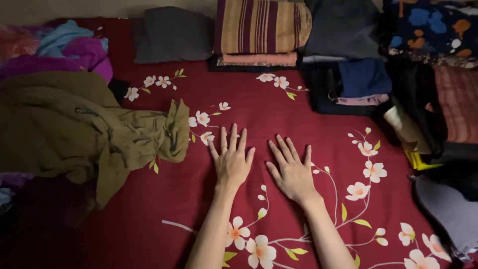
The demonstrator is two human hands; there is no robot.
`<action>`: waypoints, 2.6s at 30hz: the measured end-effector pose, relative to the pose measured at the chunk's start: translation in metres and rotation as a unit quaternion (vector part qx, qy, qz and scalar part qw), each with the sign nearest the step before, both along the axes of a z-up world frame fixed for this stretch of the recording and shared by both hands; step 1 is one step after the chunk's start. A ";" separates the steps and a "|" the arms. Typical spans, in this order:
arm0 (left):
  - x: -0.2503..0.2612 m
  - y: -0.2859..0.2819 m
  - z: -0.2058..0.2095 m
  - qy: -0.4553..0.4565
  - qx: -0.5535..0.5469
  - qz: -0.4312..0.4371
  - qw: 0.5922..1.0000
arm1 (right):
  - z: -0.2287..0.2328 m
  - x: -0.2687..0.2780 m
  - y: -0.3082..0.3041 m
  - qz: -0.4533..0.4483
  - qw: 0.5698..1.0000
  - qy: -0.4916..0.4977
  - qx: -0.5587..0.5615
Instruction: Folding various items of clothing on a bed
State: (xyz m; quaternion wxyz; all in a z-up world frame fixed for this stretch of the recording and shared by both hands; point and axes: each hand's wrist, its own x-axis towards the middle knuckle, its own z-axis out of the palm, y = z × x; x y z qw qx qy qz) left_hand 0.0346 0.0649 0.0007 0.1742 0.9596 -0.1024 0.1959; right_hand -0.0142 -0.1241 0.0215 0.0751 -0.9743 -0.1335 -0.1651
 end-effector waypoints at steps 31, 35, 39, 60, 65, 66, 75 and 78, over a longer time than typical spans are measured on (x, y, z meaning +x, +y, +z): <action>-0.073 0.208 0.089 -0.217 -0.223 0.368 0.876 | -0.054 0.027 -0.025 0.012 1.000 -0.004 0.008; -0.059 0.199 0.083 -0.244 -0.281 0.317 0.872 | -0.053 0.028 -0.024 -0.005 1.000 -0.005 0.013; -0.068 0.150 0.129 -0.259 -0.343 0.253 0.867 | -0.042 0.021 -0.022 0.011 0.998 -0.009 0.056; -0.051 0.001 0.126 0.116 -0.359 -0.212 0.902 | 0.037 -0.016 -0.058 0.024 0.506 0.228 0.832; -0.032 0.008 0.091 0.292 -0.168 -0.249 0.908 | 0.014 -0.010 -0.096 0.006 0.452 0.210 0.867; -0.036 0.008 0.098 0.340 -0.148 -0.220 0.903 | 0.014 -0.010 -0.097 0.012 0.470 0.191 0.862; -0.031 0.067 0.082 0.268 -0.077 0.246 0.928 | 0.064 -0.021 -0.076 0.115 0.368 0.159 0.909; -0.015 0.103 0.058 0.135 -0.039 0.328 0.934 | 0.082 -0.026 -0.055 0.185 0.390 0.183 0.883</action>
